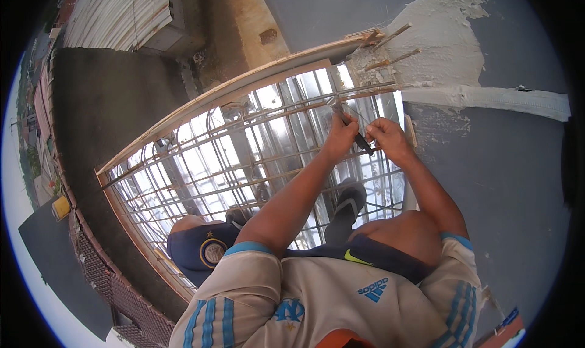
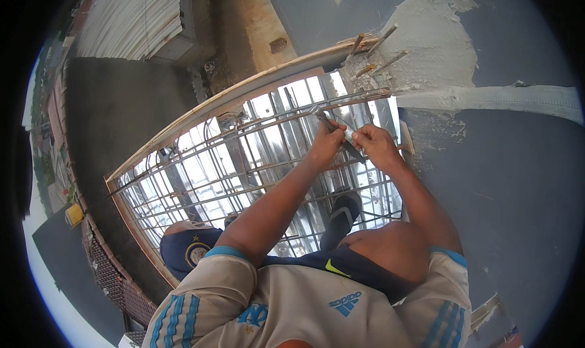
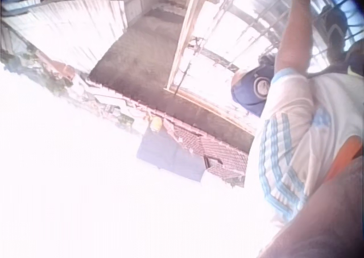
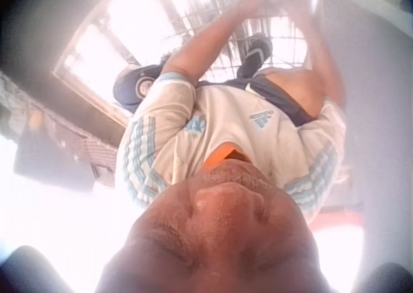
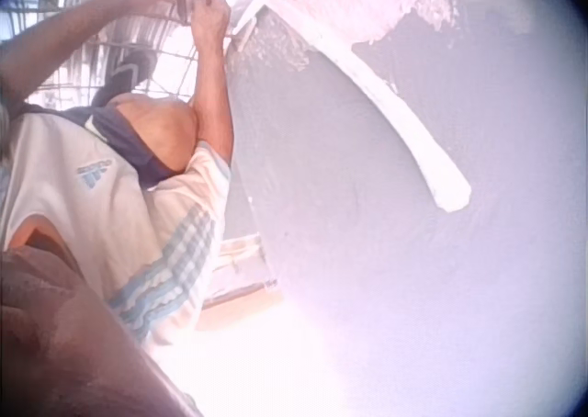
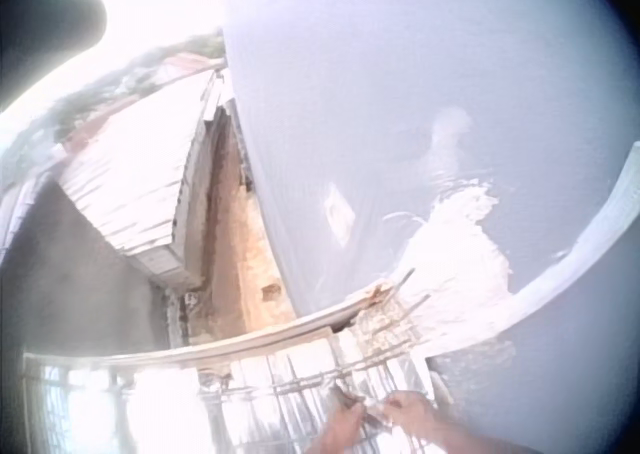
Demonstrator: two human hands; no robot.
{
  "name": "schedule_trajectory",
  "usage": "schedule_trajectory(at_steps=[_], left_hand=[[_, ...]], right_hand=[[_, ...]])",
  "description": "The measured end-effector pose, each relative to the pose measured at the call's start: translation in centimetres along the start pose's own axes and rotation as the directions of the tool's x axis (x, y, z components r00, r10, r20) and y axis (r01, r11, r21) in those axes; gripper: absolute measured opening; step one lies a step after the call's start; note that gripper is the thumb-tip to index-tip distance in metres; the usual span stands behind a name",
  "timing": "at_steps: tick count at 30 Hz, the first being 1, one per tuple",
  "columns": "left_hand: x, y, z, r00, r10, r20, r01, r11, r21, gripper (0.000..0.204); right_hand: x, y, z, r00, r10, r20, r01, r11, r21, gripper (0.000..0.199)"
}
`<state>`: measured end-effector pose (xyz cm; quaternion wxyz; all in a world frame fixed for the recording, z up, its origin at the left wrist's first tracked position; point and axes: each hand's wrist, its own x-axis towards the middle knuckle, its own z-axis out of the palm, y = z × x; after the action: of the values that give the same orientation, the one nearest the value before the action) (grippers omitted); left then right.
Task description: The person is assembling a metal grid structure on a rooftop. They use pliers to bend and secure metal wires at the intersections of the grid. Another person is visible in the background working on the same structure.
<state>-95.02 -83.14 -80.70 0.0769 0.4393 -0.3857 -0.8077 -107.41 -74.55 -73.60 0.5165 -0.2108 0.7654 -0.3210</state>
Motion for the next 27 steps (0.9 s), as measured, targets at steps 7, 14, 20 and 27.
schedule_trajectory(at_steps=[7, 14, 20, 27], left_hand=[[-1.2, 12.3, -5.5, 0.983, -0.061, 0.175, 0.103, 0.965, -0.241, 0.044], [-5.4, 21.1, -19.2, 0.996, -0.092, 0.014, 0.087, 0.976, 0.202, 0.04], [-11.0, 15.5, -31.2, 0.943, -0.282, -0.176, 0.293, 0.456, 0.84, 0.038], [-14.5, 4.1, -37.6, 0.972, -0.097, -0.214, 0.23, 0.197, 0.953, 0.052]], right_hand=[[2.0, -8.3, 2.8, 0.981, -0.088, 0.171, 0.027, 0.945, 0.327, 0.022], [3.7, -16.1, 8.2, 0.992, -0.05, 0.112, 0.015, 0.956, 0.292, 0.021], [5.8, -17.8, 12.5, 0.957, -0.002, 0.291, 0.151, 0.859, -0.49, 0.025], [6.8, -9.5, 21.1, 0.918, -0.15, 0.367, 0.367, 0.671, -0.644, 0.026]])
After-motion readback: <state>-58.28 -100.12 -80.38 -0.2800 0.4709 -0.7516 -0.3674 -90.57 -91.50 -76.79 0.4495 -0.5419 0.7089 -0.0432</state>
